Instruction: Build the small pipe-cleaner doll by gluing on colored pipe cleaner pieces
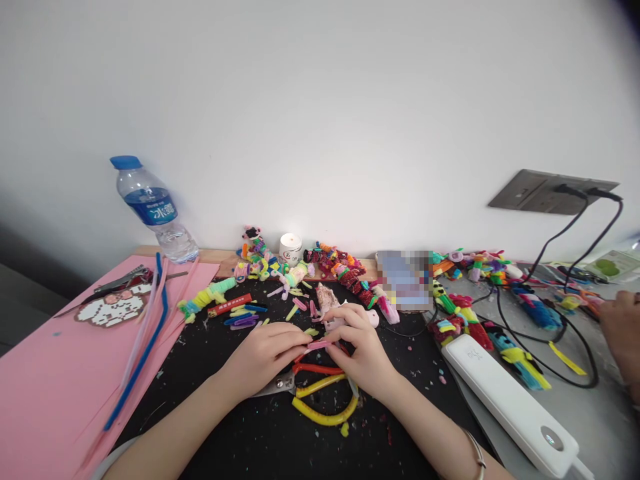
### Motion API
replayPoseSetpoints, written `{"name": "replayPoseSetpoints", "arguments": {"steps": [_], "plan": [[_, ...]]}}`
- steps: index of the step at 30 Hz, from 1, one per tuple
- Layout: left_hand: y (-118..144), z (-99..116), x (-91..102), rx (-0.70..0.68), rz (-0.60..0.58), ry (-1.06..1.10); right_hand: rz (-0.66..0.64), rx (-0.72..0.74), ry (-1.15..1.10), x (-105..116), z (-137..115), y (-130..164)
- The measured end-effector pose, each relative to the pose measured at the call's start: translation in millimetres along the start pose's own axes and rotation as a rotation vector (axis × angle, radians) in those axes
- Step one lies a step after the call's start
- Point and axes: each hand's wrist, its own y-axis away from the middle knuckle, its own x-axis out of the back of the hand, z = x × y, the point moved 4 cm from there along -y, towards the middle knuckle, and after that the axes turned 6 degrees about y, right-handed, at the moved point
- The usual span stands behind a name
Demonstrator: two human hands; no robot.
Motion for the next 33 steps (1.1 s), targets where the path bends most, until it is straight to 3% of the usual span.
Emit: {"name": "replayPoseSetpoints", "arguments": {"steps": [14, 33], "plan": [[3.7, -0.3, -2.3, -0.048, -0.022, 0.005, -0.019, -0.012, 0.003, -1.6, 0.6, -0.2], [3.7, -1.3, -1.9, -0.014, -0.040, 0.009, -0.012, -0.011, 0.020, -1.7, 0.9, 0.9]]}}
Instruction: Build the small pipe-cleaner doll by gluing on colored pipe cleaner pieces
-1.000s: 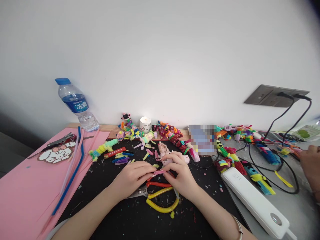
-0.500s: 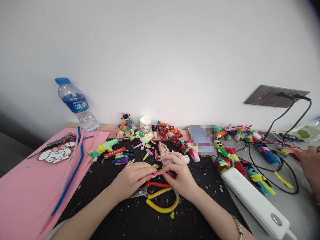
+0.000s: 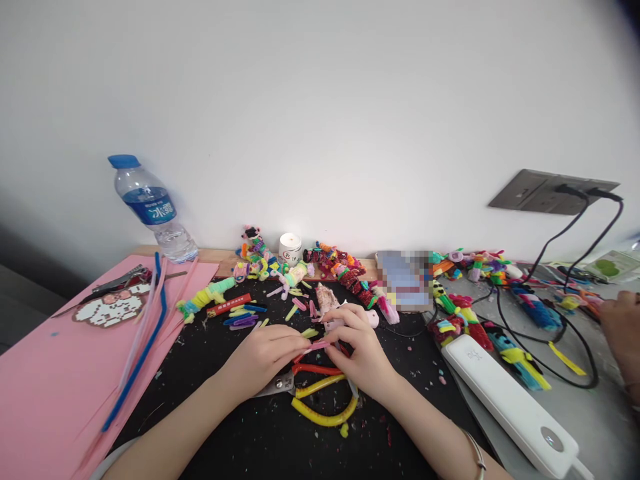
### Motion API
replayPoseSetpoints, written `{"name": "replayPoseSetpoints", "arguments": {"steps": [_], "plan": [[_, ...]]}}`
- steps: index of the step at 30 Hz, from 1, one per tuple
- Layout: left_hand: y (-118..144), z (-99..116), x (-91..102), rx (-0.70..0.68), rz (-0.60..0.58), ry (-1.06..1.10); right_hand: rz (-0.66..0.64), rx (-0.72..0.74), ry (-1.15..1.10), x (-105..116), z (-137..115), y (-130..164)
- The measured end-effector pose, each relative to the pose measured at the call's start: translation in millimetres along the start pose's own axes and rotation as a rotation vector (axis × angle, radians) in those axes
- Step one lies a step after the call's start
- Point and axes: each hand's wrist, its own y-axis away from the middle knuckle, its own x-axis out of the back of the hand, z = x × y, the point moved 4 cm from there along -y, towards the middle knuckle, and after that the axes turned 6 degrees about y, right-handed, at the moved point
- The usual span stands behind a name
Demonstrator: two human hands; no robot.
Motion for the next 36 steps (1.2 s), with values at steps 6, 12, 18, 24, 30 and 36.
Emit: {"name": "replayPoseSetpoints", "arguments": {"steps": [6, 12, 18, 24, 30, 36], "plan": [[0, -11, 8.3, 0.170, 0.149, -0.080, 0.109, -0.059, 0.052, 5, 6, 1], [-2, -19, 4.3, 0.296, 0.016, -0.061, 0.148, -0.079, 0.084, 5, 9, 1], [-2, -21, -0.2, 0.348, -0.079, -0.035, 0.007, -0.025, 0.182, 1, 2, 3], [-1, -21, -2.4, 0.367, -0.114, -0.020, -0.169, -0.011, 0.284, -6, -2, 6], [-1, -19, -2.7, 0.390, -0.116, -0.022, -0.198, -0.012, 0.313, -7, -2, 6], [-2, -16, -0.7, 0.378, -0.075, -0.034, -0.206, -0.017, 0.299, -7, -3, 6]]}}
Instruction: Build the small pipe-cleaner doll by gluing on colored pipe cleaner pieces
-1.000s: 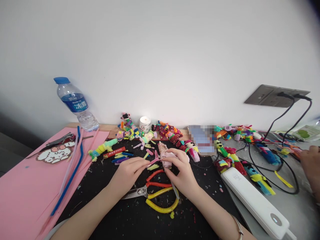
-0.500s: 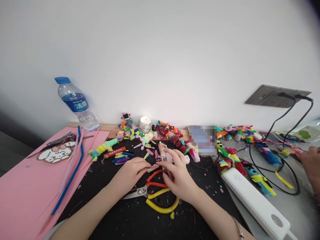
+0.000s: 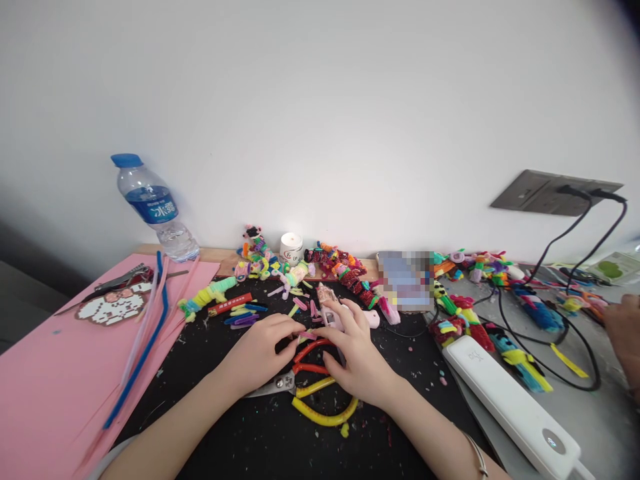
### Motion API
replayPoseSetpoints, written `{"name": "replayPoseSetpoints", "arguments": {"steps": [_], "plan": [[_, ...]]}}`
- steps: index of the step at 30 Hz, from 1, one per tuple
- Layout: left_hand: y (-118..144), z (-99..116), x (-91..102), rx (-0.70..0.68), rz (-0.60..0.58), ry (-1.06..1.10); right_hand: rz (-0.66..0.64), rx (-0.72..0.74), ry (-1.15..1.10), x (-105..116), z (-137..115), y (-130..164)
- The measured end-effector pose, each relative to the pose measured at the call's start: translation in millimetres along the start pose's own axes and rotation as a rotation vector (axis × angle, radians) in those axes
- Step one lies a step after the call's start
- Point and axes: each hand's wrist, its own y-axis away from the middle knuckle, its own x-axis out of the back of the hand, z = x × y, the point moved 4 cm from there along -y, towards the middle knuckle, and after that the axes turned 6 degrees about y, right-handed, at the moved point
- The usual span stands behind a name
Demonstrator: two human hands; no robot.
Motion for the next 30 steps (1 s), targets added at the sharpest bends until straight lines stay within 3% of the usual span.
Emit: {"name": "replayPoseSetpoints", "arguments": {"steps": [12, 21, 30], "plan": [[2, 4, 1.7, -0.022, 0.002, -0.030, -0.002, 0.025, -0.017, 2, -3, 0], [0, -9, 11.7, 0.032, 0.252, -0.096, 0.028, 0.019, -0.045, 2, 0, 1], [-3, -15, 10.8, -0.022, 0.285, -0.163, 0.162, -0.002, -0.097, 5, 6, 0]]}}
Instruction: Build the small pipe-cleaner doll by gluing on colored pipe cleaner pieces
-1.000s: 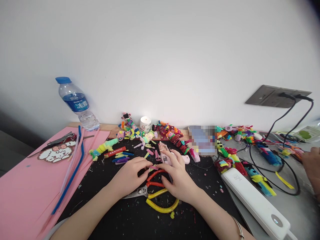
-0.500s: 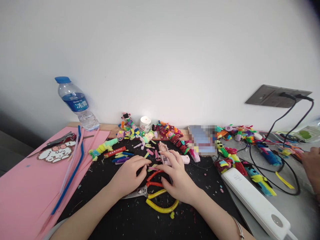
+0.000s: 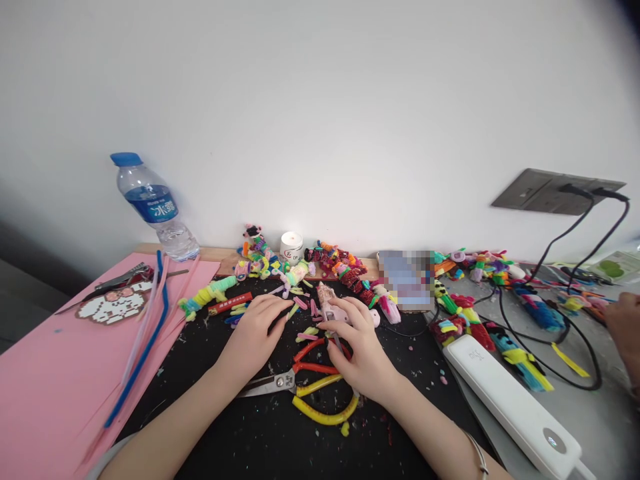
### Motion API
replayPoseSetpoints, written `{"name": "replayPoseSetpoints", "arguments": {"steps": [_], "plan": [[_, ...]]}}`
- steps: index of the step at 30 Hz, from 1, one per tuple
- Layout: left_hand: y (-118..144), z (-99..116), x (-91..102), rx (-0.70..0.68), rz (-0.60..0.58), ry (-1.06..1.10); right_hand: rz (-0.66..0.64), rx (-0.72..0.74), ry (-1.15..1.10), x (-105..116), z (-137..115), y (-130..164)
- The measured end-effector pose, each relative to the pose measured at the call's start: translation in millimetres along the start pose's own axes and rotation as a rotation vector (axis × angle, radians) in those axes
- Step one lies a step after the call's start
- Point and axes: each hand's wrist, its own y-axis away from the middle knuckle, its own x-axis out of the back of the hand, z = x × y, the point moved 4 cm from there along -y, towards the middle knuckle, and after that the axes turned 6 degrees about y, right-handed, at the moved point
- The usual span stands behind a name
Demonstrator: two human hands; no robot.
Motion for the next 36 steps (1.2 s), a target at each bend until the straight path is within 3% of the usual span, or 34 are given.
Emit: {"name": "replayPoseSetpoints", "arguments": {"steps": [9, 15, 18, 24, 36], "plan": [[-4, -9, -3.2, -0.013, -0.010, -0.087, 0.029, -0.003, 0.001, 1, 0, -1], [-4, -4, 2.3, 0.116, 0.006, 0.027, 0.058, -0.007, -0.025, 2, 1, -2], [-4, 5, 1.3, 0.097, -0.049, 0.109, 0.081, 0.010, -0.031, 3, 3, -2], [0, 34, -3.2, -0.032, -0.268, 0.289, 0.114, 0.056, -0.023, 3, 1, -3], [1, 40, -5.8, -0.056, -0.320, 0.316, 0.086, 0.064, -0.081, 4, -4, -4]]}}
